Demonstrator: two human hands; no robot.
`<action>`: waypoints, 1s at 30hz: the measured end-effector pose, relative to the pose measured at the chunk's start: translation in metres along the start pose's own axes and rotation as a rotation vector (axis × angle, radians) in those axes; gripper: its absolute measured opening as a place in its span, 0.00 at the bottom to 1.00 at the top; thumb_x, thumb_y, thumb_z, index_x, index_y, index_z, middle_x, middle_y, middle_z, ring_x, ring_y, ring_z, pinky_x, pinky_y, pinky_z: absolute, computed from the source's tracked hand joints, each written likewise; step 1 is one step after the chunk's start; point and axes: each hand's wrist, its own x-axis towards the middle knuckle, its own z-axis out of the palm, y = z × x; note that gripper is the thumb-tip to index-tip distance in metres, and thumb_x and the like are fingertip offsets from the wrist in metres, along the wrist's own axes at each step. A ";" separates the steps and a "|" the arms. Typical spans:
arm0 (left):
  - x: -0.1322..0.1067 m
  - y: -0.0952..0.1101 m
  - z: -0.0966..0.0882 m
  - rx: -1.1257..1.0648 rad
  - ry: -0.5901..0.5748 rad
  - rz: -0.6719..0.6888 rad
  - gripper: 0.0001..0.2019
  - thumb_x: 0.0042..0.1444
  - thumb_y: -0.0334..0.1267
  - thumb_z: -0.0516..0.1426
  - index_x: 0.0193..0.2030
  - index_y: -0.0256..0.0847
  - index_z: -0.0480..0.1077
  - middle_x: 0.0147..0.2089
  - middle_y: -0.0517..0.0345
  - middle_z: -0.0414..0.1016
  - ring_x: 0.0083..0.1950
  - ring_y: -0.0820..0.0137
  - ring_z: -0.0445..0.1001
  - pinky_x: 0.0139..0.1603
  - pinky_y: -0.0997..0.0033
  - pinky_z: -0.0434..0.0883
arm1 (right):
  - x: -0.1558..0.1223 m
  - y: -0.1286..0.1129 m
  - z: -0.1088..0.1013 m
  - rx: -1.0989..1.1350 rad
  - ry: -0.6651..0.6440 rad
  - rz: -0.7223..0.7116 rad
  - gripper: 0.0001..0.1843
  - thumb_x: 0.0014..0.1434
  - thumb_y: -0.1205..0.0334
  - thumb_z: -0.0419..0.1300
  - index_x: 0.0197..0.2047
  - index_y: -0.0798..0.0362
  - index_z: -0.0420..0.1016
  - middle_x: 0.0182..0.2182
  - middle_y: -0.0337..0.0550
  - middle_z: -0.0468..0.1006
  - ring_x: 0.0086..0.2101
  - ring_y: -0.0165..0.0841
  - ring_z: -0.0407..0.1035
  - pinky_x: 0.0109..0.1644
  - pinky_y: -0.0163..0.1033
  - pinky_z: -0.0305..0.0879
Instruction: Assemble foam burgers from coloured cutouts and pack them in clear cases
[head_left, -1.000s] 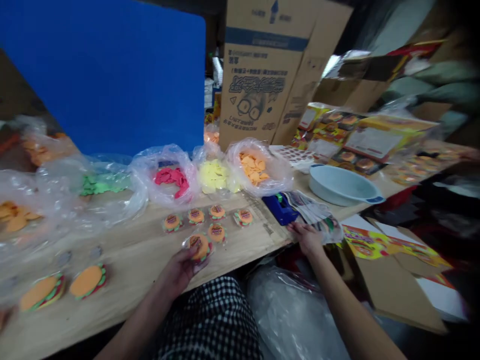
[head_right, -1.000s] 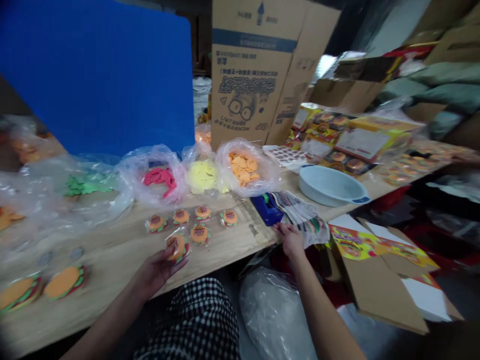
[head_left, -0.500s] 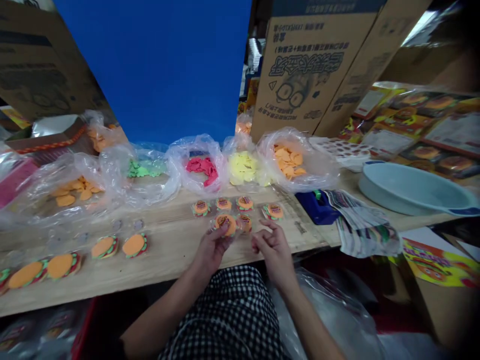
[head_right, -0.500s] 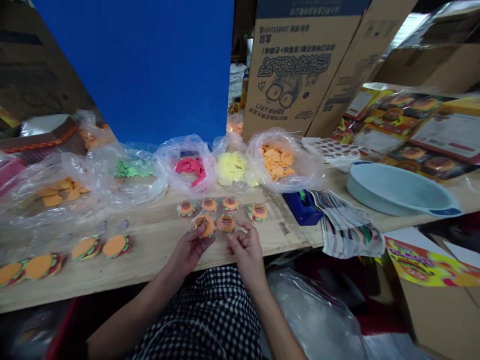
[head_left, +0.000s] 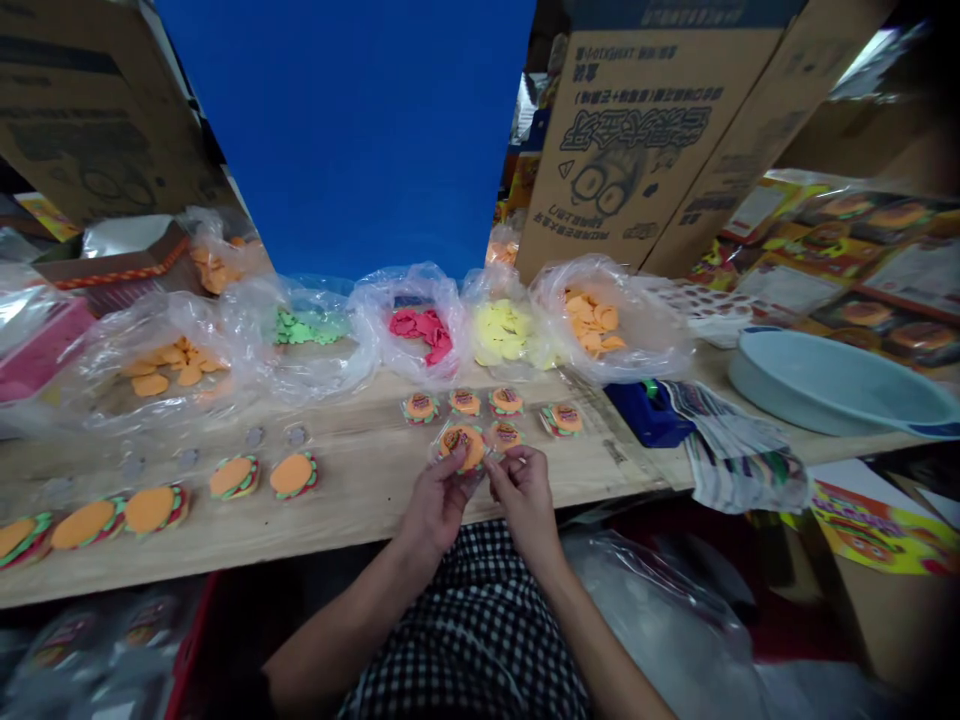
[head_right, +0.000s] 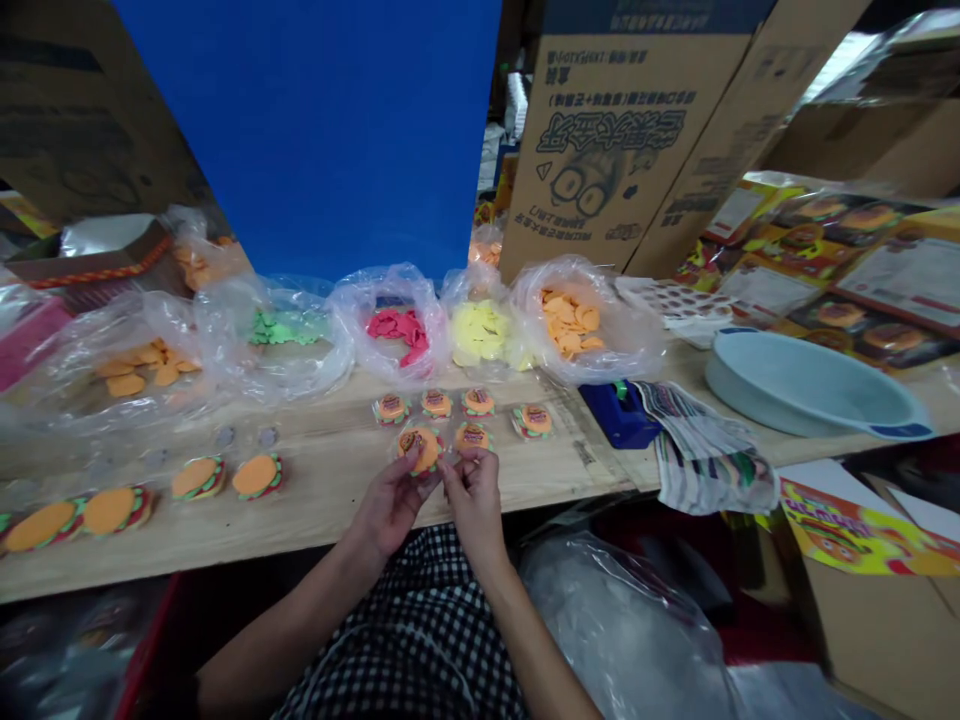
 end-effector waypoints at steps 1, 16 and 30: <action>-0.001 0.002 -0.001 -0.009 0.007 -0.012 0.08 0.45 0.28 0.59 0.34 0.31 0.71 0.36 0.52 0.74 0.34 0.72 0.73 0.43 0.73 0.70 | 0.000 0.001 0.001 0.019 -0.019 0.019 0.15 0.51 0.56 0.58 0.38 0.49 0.54 0.17 0.26 0.58 0.17 0.24 0.53 0.20 0.29 0.50; -0.017 0.051 -0.041 -0.093 -0.023 0.092 0.09 0.44 0.29 0.60 0.35 0.32 0.71 0.38 0.53 0.74 0.37 0.73 0.73 0.42 0.75 0.69 | -0.024 -0.009 0.063 -0.669 0.018 -0.248 0.11 0.57 0.54 0.49 0.28 0.52 0.62 0.26 0.37 0.62 0.30 0.31 0.57 0.35 0.37 0.54; -0.006 0.078 -0.057 0.317 -0.001 0.093 0.16 0.38 0.34 0.64 0.36 0.36 0.67 0.37 0.55 0.73 0.33 0.73 0.73 0.34 0.74 0.71 | -0.009 0.007 0.063 -0.362 -0.065 -0.065 0.18 0.58 0.51 0.45 0.26 0.53 0.64 0.20 0.36 0.62 0.24 0.29 0.58 0.30 0.35 0.56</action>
